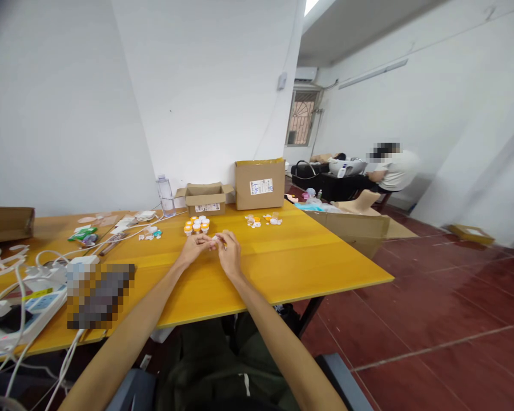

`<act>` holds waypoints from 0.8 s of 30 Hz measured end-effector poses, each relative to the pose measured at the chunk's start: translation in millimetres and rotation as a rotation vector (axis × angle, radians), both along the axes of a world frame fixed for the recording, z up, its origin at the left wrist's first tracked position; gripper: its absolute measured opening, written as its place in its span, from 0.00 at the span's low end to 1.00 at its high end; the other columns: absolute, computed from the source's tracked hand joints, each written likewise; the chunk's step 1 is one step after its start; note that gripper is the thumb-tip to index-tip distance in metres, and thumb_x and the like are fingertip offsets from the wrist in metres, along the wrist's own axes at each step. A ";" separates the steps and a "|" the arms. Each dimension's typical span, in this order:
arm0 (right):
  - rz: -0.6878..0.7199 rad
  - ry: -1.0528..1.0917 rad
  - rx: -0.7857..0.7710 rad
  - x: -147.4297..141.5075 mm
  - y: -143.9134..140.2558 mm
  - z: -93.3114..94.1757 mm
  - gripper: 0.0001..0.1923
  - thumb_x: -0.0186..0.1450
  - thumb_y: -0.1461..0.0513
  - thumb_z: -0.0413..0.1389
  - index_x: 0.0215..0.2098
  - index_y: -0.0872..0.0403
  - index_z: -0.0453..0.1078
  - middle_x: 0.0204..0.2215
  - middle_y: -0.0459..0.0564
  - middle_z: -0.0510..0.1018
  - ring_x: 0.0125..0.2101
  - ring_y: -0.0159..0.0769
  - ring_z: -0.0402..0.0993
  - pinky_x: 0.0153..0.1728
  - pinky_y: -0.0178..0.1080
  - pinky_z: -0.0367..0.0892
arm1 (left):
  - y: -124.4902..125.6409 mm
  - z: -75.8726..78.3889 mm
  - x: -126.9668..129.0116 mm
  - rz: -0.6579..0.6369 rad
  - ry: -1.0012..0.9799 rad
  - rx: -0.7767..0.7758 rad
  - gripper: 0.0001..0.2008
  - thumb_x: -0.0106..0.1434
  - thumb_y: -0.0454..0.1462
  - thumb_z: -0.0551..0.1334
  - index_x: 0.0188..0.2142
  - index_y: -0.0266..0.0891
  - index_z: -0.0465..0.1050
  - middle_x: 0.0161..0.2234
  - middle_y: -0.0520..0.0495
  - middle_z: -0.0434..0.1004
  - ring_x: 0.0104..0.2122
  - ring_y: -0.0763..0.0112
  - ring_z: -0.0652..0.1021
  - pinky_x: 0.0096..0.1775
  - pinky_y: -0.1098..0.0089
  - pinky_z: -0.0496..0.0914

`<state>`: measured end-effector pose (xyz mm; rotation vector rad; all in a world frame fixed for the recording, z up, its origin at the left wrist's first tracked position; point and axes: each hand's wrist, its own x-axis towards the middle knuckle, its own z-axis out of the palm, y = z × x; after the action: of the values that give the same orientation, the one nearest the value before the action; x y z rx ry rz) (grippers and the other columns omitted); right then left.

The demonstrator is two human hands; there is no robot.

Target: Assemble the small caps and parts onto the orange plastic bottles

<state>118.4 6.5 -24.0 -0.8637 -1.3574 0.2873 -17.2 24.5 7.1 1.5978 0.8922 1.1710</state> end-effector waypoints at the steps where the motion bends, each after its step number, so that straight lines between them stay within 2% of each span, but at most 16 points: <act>1: 0.007 0.002 -0.003 0.0 0.2 -0.1 0.10 0.66 0.57 0.54 0.34 0.50 0.76 0.32 0.50 0.76 0.35 0.39 0.75 0.38 0.41 0.72 | -0.6 0.5 -0.2 0.000 0.002 0.003 0.16 0.47 0.46 0.74 0.24 0.37 0.75 0.23 0.46 0.81 0.26 0.67 0.80 0.36 0.66 0.75; 24: -0.003 -0.010 0.018 0.6 -2.2 3.5 0.10 0.66 0.58 0.52 0.32 0.50 0.73 0.31 0.50 0.76 0.34 0.39 0.74 0.38 0.40 0.72 | -6.0 4.4 -1.1 -0.039 0.002 0.019 0.17 0.49 0.49 0.72 0.25 0.37 0.76 0.23 0.46 0.81 0.26 0.68 0.79 0.37 0.67 0.74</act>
<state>119.0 4.3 -20.5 -0.8532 -1.3662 0.2680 -18.3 18.5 11.5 1.6248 0.8500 1.1542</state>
